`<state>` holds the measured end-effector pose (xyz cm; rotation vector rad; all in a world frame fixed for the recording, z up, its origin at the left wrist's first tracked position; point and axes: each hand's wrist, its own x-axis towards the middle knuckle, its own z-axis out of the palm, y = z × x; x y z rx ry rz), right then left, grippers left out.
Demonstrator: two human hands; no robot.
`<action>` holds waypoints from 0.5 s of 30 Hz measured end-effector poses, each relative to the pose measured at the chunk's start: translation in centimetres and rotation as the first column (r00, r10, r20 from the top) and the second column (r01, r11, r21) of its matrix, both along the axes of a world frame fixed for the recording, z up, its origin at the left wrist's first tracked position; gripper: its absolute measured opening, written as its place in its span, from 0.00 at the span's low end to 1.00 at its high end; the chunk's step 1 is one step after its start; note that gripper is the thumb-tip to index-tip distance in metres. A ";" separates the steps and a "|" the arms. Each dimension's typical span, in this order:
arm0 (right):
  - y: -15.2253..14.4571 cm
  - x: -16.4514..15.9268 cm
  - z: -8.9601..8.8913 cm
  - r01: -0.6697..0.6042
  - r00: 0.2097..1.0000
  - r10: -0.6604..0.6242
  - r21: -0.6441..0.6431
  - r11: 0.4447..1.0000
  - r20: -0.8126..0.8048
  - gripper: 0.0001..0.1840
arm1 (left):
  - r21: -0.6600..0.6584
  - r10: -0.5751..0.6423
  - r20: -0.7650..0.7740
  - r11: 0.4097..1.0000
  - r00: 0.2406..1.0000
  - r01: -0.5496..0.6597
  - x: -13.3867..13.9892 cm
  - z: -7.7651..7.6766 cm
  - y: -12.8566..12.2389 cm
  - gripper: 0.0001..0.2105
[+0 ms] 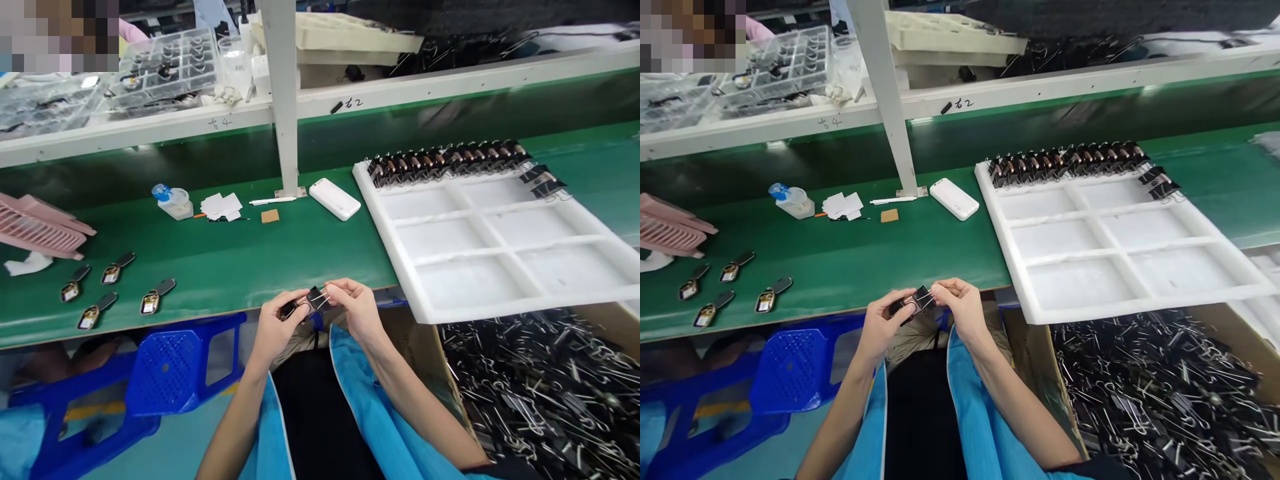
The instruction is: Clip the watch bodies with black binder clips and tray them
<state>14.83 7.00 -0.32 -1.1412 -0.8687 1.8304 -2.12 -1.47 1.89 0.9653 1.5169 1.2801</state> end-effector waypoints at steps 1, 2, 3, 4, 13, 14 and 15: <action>0.0 0.0 0.1 0.000 1.000 0.000 0.012 1.000 0.008 0.25 | 0.001 -0.001 0.001 1.000 1.000 0.001 0.0 0.0 0.0 0.12; -0.1 -0.1 0.1 0.000 1.000 0.000 0.024 1.000 0.013 0.25 | 0.000 0.000 0.003 1.000 1.000 0.000 0.0 0.0 0.0 0.12; -0.1 -0.2 0.1 -0.003 1.000 0.002 0.036 0.999 0.018 0.25 | -0.004 0.004 0.004 1.000 1.000 -0.004 0.1 0.0 0.1 0.12; -0.2 -0.3 0.1 -0.004 1.000 0.003 0.048 0.999 0.022 0.24 | -0.007 0.011 0.003 1.000 1.000 -0.011 0.1 0.0 0.1 0.13; -0.1 1.3 2.1 -0.189 0.981 0.183 0.105 0.976 0.058 0.23 | -0.102 -0.121 -0.071 0.988 0.990 0.113 -1.2 1.5 0.8 0.14; 0.2 2.2 2.6 -0.325 0.945 0.318 0.102 0.940 0.081 0.23 | -0.127 -0.200 -0.080 0.974 0.977 0.189 -1.3 1.9 1.2 0.14; 0.5 3.1 3.1 -0.459 0.887 0.449 0.093 0.884 0.106 0.24 | -0.145 -0.285 -0.086 0.952 0.955 0.271 -1.4 2.4 1.9 0.15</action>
